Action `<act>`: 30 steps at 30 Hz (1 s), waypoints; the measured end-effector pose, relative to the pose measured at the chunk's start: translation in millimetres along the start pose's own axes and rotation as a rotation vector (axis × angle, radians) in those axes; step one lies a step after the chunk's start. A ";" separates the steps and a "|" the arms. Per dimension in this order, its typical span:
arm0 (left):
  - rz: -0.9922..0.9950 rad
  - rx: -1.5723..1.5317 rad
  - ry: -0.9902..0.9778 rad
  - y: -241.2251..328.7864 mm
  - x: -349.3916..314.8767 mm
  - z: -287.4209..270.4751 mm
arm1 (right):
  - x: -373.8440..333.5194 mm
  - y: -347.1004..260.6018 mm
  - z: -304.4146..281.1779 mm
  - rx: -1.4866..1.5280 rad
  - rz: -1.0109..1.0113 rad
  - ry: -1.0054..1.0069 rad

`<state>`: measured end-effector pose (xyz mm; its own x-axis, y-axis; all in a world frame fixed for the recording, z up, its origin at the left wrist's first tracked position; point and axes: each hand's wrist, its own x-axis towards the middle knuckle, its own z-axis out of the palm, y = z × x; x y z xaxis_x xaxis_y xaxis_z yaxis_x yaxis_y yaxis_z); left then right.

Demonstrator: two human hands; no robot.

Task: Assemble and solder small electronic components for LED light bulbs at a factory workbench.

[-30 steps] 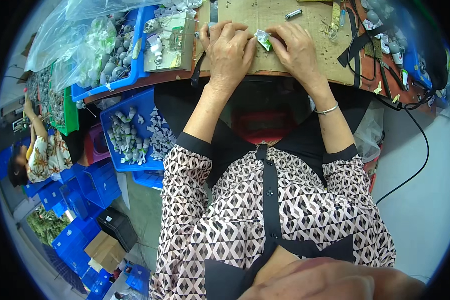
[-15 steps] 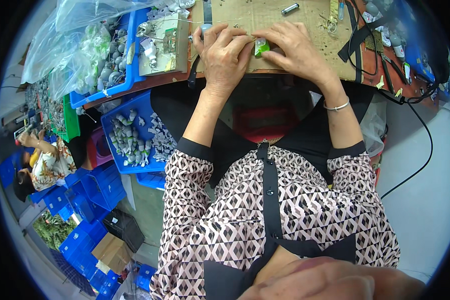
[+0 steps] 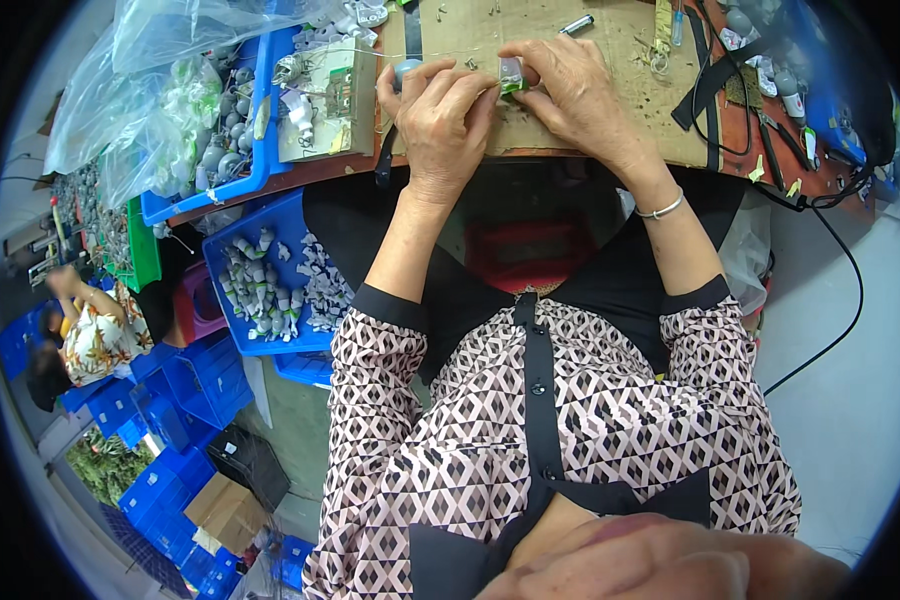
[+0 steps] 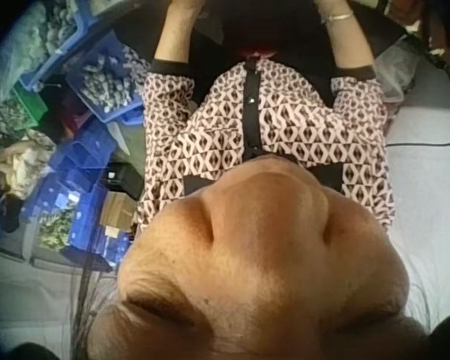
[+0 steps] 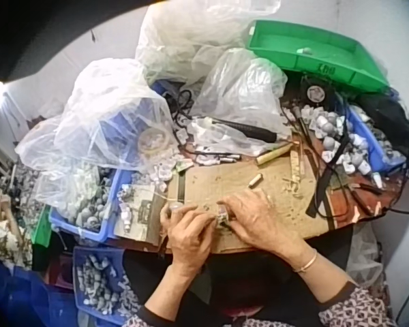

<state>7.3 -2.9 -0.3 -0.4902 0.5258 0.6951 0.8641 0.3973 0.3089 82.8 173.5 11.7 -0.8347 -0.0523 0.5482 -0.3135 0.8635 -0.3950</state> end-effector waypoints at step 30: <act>-0.100 -0.211 0.183 -2.4 0.6 8.7 | 13.2 0.8 13.9 0.009 0.127 -0.108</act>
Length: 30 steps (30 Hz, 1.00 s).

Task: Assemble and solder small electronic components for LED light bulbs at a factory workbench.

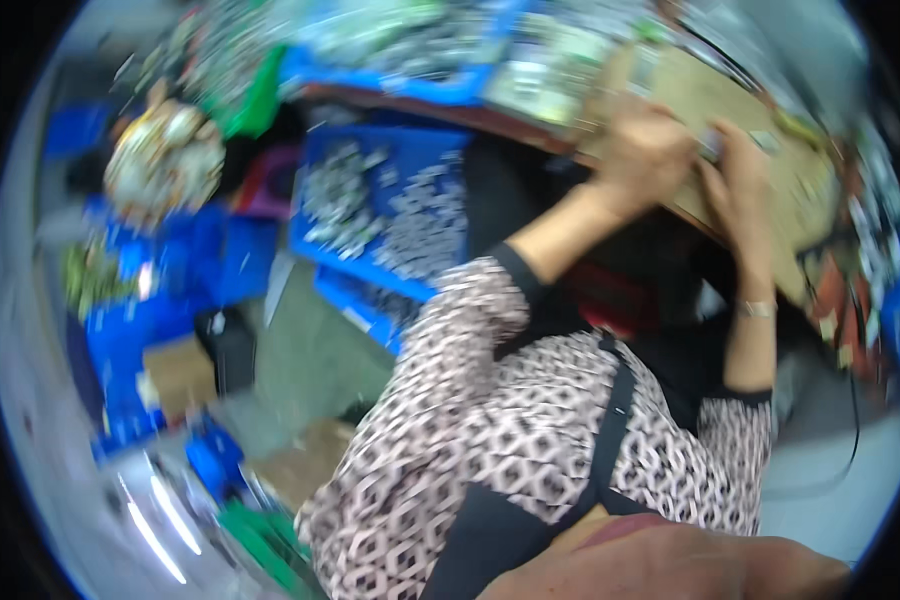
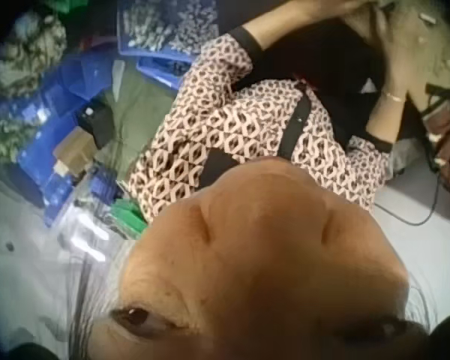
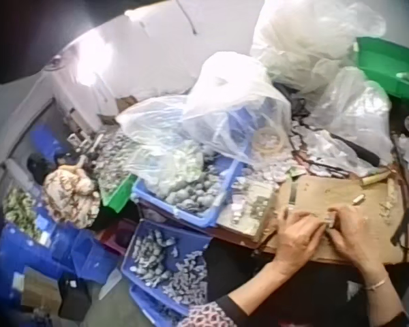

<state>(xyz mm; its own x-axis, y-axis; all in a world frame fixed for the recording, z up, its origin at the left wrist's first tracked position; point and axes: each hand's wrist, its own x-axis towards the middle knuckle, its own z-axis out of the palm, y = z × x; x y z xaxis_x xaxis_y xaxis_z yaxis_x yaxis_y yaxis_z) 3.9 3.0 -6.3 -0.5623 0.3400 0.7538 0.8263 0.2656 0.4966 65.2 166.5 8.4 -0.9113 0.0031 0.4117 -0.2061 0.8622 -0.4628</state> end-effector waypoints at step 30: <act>0.026 0.113 -0.111 4.4 11.0 1.3 | 3.4 -6.1 -31.1 0.033 -0.162 0.182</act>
<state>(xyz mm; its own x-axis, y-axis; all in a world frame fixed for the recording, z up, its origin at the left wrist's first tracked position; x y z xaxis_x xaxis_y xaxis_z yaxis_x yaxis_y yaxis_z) 1.3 9.1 3.7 -0.5459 0.4444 0.7103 0.8354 0.3528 0.4214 74.4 177.0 37.0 -0.7869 -0.0402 0.6158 -0.3587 0.8418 -0.4033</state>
